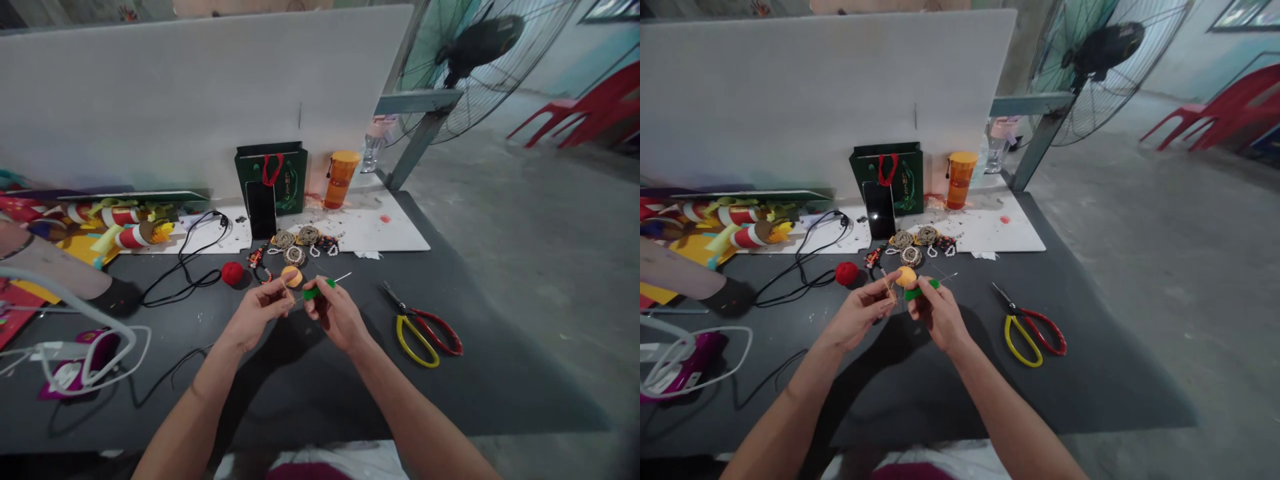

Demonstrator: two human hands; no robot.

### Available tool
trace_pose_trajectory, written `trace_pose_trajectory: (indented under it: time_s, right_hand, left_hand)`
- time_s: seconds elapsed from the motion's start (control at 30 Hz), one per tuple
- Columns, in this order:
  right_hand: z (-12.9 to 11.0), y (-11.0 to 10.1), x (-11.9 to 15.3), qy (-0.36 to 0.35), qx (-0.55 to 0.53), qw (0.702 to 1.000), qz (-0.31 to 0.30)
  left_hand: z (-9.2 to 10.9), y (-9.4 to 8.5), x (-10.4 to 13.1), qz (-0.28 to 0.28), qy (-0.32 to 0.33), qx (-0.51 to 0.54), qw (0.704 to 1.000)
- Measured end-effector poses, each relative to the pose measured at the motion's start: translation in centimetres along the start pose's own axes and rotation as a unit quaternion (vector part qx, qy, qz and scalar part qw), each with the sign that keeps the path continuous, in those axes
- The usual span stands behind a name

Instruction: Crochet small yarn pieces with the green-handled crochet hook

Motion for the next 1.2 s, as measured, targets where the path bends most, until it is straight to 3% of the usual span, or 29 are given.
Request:
trace_pose_trajectory:
  time_s: [0.13, 0.27, 0.43, 0.57, 0.67, 0.8, 0.9, 1.03, 1.2]
  right_hand:
    - [0.2, 0.6, 0.6, -0.028, -0.011, 1.000, 0.002]
    - [-0.2, 0.2, 1.4, -0.124, 0.043, 0.990, 0.049]
    - [-0.8, 0.1, 2.6, -0.205, 0.121, 0.966, 0.105]
    - [-0.9, 0.3, 2.8, -0.244, 0.129, 0.955, 0.112]
    - [-0.1, 0.0, 2.3, -0.238, 0.099, 0.960, 0.113]
    - [1.6, -0.8, 1.2, -0.162, 0.008, 0.978, 0.132]
    - [1.9, -0.7, 0.7, -0.131, -0.020, 0.985, 0.111]
    - [0.7, -0.5, 1.1, -0.152, 0.056, 0.983, 0.090]
    - [-0.9, 0.3, 2.5, -0.242, 0.155, 0.951, 0.110]
  left_hand:
    - [0.3, -0.3, 0.0, 0.062, 0.062, 0.041, 0.995]
    - [-0.3, -0.7, 0.2, 0.123, 0.111, 0.056, 0.985]
    - [-1.3, -0.8, 0.5, 0.169, 0.132, 0.045, 0.976]
    - [-1.6, -0.8, 0.6, 0.182, 0.127, 0.071, 0.972]
    - [-1.7, -0.7, 0.4, 0.174, 0.098, 0.118, 0.973]
    - [-2.0, -0.6, 0.3, 0.163, 0.050, 0.168, 0.971]
    - [-2.2, -0.6, 0.3, 0.160, 0.032, 0.182, 0.970]
    - [-1.6, -0.8, 0.5, 0.172, 0.088, 0.121, 0.974]
    - [-1.1, -0.8, 1.0, 0.203, 0.147, 0.055, 0.967]
Point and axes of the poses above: each hand's wrist, its own x-axis away from the middle knuckle, its own y-axis out of the palm, z = x × y, the point moved 8 cm from there along -x, towards the middle knuckle, and after that the axes turned 3 degrees about y, right-handed, at the moved point
